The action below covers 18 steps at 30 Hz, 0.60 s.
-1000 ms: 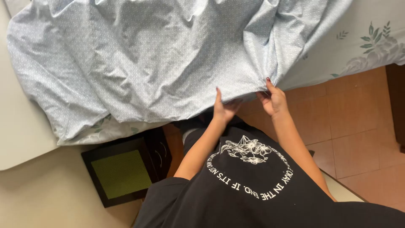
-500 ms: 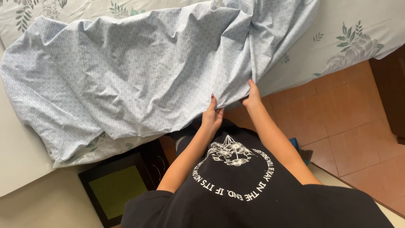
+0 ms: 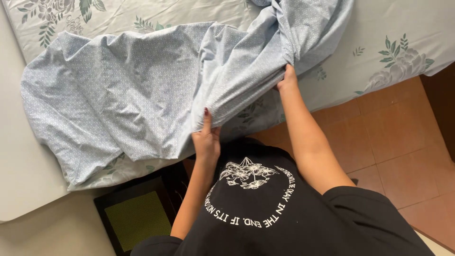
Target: Fold a bedsheet neatly on the surface of a bed.
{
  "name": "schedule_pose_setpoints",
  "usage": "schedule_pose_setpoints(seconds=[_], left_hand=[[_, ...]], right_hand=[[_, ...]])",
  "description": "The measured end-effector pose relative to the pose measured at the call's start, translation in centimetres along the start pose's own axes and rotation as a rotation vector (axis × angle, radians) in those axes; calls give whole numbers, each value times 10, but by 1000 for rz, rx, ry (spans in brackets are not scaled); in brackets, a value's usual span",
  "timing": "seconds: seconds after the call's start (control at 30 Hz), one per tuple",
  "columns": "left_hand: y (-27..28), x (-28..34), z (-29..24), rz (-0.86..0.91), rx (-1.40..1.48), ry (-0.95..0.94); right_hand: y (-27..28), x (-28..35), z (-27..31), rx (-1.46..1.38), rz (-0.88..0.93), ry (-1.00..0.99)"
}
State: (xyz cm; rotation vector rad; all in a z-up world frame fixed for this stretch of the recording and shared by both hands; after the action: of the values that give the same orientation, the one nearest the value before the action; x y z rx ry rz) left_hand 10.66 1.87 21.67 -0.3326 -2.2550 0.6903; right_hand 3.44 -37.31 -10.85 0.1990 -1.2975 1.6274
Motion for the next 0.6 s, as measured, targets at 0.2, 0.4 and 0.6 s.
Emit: schedule_pose_setpoints(seconds=[0.2, 0.4, 0.6], left_hand=[[11, 1, -57, 10, -69, -244], [-4, 30, -88, 8, -49, -326], [27, 62, -169, 18, -53, -538]], right_hand=[[-108, 98, 13, -146, 84, -7], [9, -68, 35, -321, 151, 155], [63, 33, 141, -131, -197, 279]])
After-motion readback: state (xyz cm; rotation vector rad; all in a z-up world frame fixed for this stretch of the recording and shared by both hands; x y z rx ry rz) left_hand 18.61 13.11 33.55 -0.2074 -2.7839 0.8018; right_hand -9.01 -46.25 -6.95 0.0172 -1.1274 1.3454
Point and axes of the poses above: each hand's wrist, its own x-axis away from the middle knuckle, its own y-axis out of the back of the hand, z = x × y, the point moved 4 cm from there along -x, towards the middle knuckle, and after that the axes turned 4 degrees about y, right-handed, at the moved point
